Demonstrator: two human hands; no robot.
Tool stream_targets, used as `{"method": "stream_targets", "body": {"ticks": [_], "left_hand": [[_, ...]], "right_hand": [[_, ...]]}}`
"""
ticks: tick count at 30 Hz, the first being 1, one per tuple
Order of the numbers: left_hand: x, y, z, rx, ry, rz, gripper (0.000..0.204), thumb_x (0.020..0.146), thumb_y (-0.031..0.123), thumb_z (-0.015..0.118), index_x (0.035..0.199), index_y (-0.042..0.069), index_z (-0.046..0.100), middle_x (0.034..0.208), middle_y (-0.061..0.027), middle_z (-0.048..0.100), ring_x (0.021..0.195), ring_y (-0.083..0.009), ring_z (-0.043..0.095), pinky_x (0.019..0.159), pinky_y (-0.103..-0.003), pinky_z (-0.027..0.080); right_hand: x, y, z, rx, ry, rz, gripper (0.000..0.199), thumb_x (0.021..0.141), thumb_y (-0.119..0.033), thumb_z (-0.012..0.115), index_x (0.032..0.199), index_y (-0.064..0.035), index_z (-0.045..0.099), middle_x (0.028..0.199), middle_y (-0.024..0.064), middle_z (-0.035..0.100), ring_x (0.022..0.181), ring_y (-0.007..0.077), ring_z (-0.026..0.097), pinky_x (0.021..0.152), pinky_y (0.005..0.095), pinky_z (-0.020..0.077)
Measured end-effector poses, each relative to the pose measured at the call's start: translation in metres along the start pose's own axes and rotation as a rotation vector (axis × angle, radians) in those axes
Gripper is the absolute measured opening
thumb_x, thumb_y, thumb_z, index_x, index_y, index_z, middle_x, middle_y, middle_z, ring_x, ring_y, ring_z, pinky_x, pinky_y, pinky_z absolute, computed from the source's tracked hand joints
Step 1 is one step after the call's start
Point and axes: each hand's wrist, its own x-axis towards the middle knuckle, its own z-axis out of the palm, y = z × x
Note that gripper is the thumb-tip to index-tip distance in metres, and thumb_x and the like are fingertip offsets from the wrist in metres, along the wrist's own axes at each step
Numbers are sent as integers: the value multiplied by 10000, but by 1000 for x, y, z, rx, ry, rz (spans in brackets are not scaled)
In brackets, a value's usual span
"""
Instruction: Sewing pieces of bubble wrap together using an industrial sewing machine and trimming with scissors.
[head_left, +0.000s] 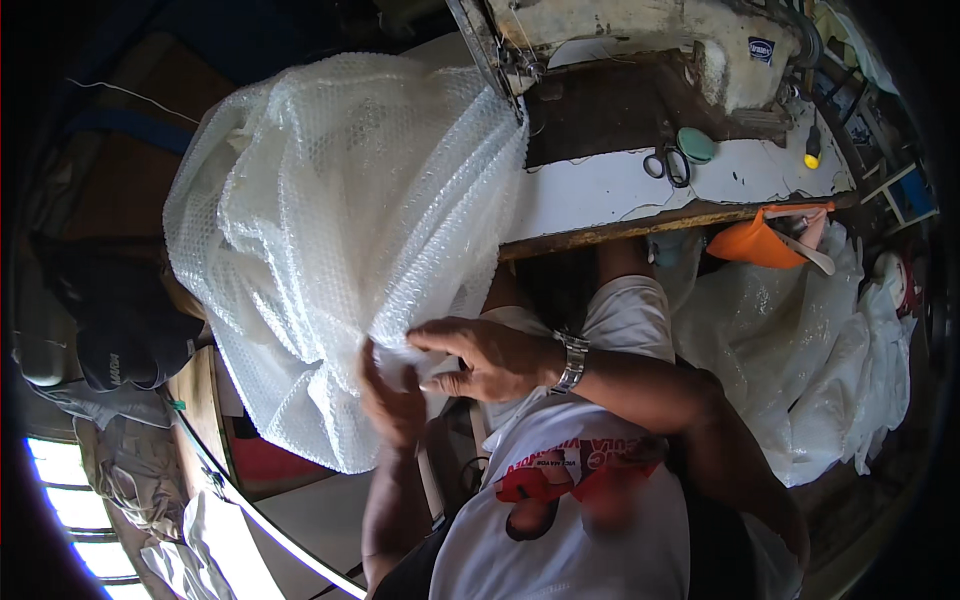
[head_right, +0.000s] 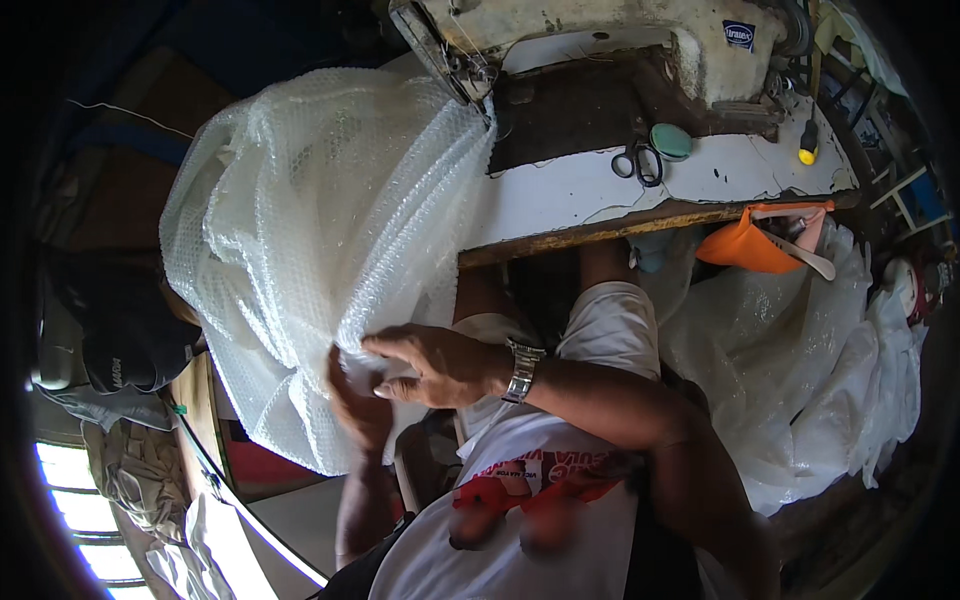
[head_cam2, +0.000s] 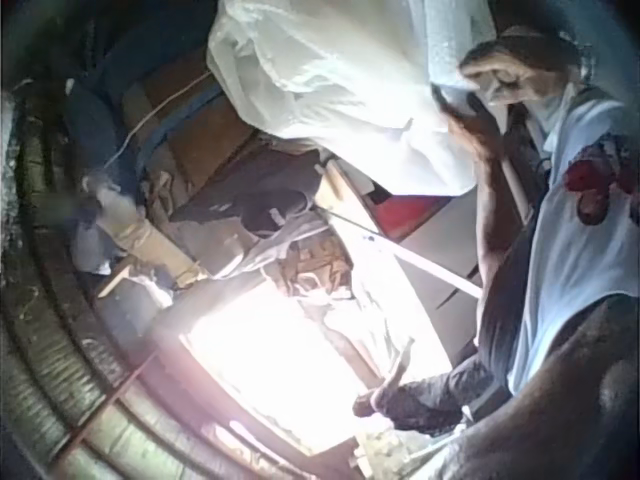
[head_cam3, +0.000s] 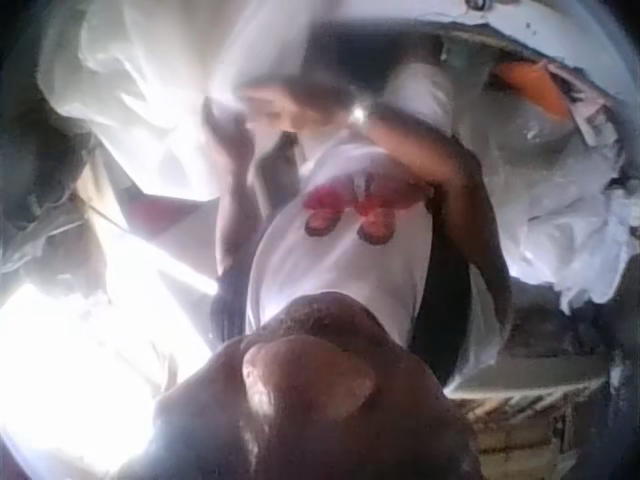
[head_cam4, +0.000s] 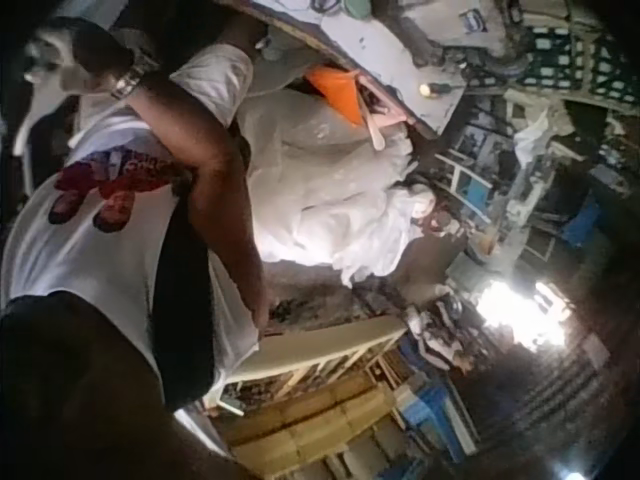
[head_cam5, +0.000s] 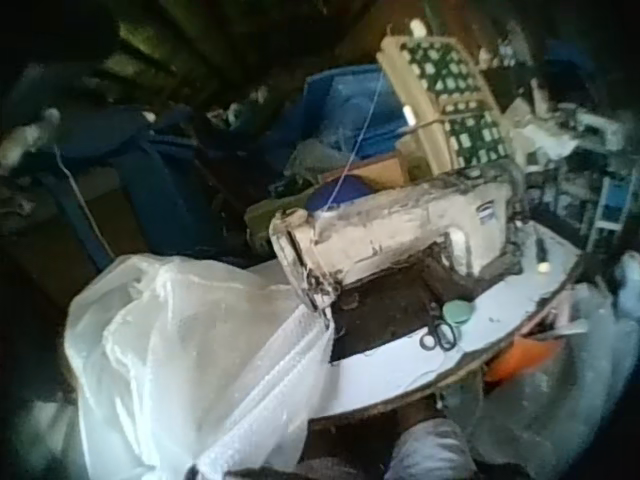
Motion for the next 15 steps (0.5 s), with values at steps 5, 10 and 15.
{"method": "stream_targets", "body": {"ticks": [5, 10, 15], "left_hand": [[104, -15, -143, -125, -489, 140, 709, 908, -31, 600, 1564, -43, 329, 1500, -253, 498, 1300, -333, 581, 1111, -440, 456], [254, 122, -107, 1056, -123, 255, 513, 917, -3, 541, 1426, 48, 523, 1284, -261, 646, 1041, -457, 682, 888, -527, 562], [268, 47, -29, 779, 10, 563, 466, 956, 115, 550, 1413, 69, 469, 1284, -206, 648, 1053, -443, 671, 889, -515, 559]], "right_hand": [[-47, 12, -14, -33, -403, 656, 409, 988, -403, 673, 983, 4, 713, 827, 168, 738, 762, 316, 734, 734, 414, 559], [-72, 48, 30, -523, -278, 813, 601, 1000, -556, 588, 961, 32, 708, 689, 211, 680, 597, 321, 693, 529, 430, 528], [-42, 87, 58, -303, -188, 1020, 586, 1025, -491, 563, 807, 39, 683, 597, 248, 609, 550, 407, 630, 532, 495, 496]]}}
